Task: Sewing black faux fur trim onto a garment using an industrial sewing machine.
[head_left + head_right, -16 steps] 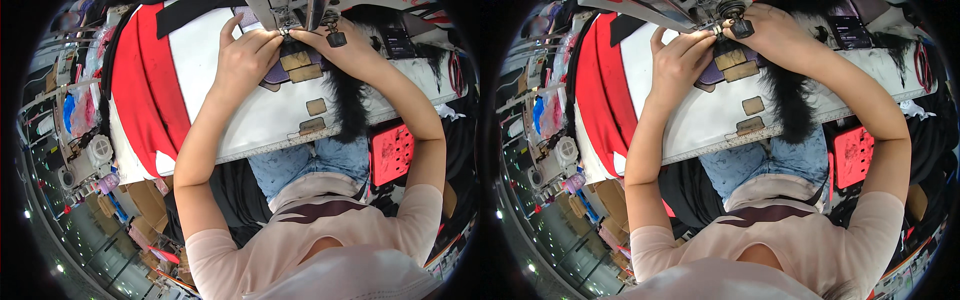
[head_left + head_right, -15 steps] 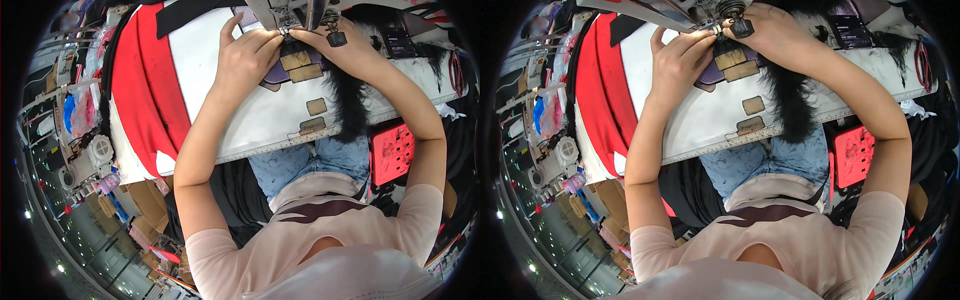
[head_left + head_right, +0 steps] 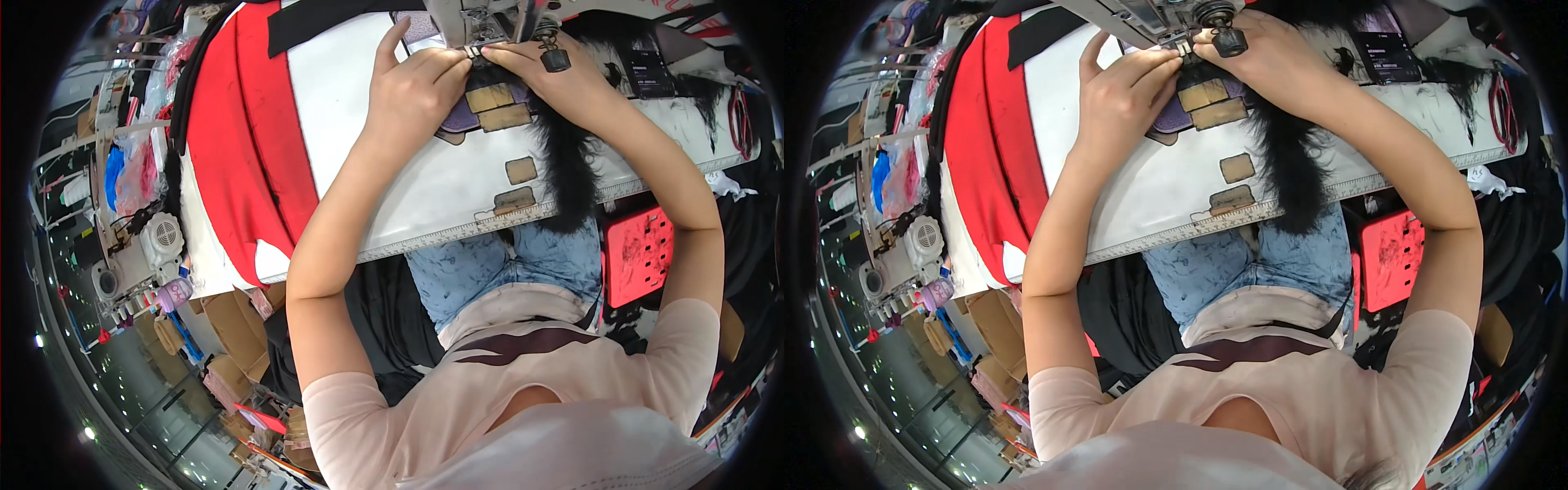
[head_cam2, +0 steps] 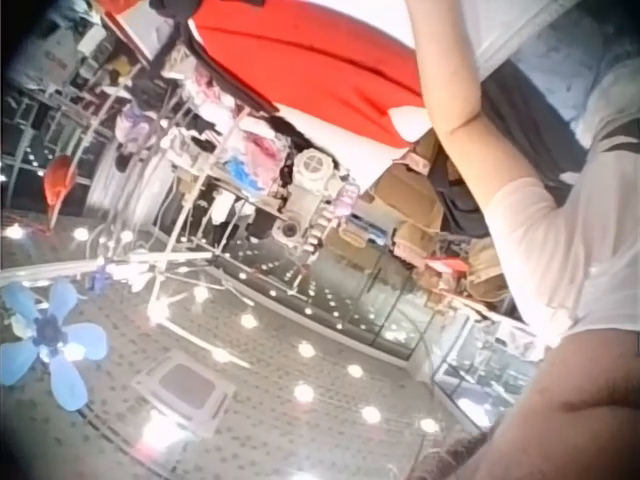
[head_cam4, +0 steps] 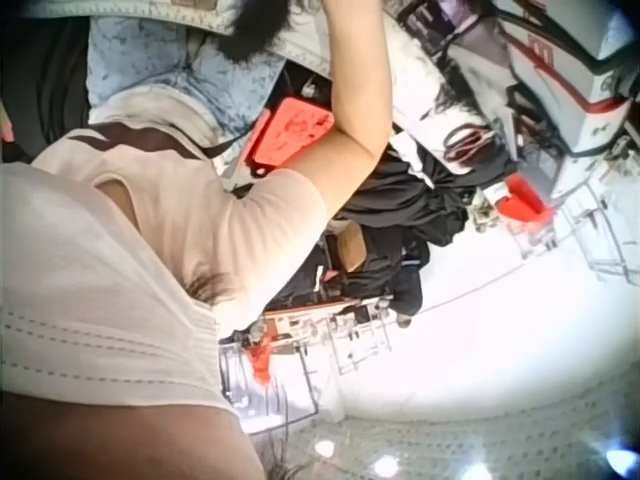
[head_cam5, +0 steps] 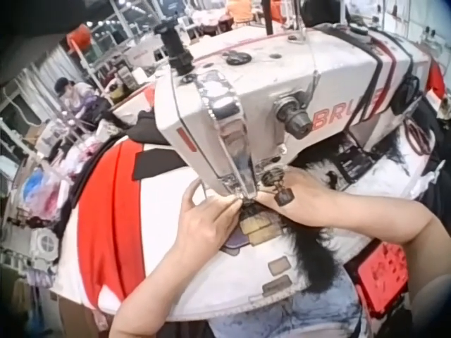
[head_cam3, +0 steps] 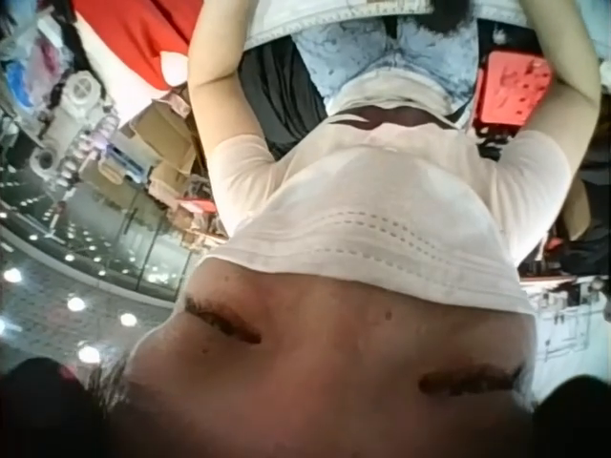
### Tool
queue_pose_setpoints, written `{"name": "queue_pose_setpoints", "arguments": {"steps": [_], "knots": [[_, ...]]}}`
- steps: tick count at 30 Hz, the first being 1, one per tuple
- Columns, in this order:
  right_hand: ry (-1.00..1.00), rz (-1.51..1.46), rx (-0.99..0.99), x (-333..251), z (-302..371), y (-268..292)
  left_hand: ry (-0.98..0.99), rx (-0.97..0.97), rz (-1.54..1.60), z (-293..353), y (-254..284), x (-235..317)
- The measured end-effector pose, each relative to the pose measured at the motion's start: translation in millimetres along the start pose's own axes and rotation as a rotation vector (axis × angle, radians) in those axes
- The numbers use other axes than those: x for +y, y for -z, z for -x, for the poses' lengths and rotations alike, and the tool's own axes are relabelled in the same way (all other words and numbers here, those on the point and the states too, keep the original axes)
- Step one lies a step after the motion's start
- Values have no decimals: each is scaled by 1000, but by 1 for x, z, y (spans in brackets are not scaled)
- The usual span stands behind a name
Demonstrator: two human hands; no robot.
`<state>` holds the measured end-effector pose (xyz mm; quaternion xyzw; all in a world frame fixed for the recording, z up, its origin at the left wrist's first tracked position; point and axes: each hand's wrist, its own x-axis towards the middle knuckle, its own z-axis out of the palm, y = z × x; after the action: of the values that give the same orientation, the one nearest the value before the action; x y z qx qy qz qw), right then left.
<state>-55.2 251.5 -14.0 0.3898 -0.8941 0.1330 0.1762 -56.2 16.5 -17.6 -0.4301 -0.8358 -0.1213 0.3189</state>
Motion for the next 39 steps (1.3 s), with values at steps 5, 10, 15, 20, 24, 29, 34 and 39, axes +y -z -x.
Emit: {"name": "queue_pose_setpoints", "arguments": {"steps": [5,10,15,20,24,29,34,39], "knots": [[5,84,16,-2,-4,-4,42,-8,-28,1,-1,-2],[22,69,22,3,-3,-7,31,-22,-36,1,-1,-4],[-101,72,-56,-4,-6,4,111,-44,71,2,6,-1],[85,117,-8,19,21,35,250,-150,267,6,42,36],[-54,-248,53,-15,32,56,683,-160,826,-6,40,81],[-143,-297,140,-34,40,46,1241,-151,1420,-33,15,80],[-351,-146,267,-23,94,73,1330,-215,1514,-13,35,53],[-769,441,598,79,209,120,1236,-323,1081,-26,54,38]]}}
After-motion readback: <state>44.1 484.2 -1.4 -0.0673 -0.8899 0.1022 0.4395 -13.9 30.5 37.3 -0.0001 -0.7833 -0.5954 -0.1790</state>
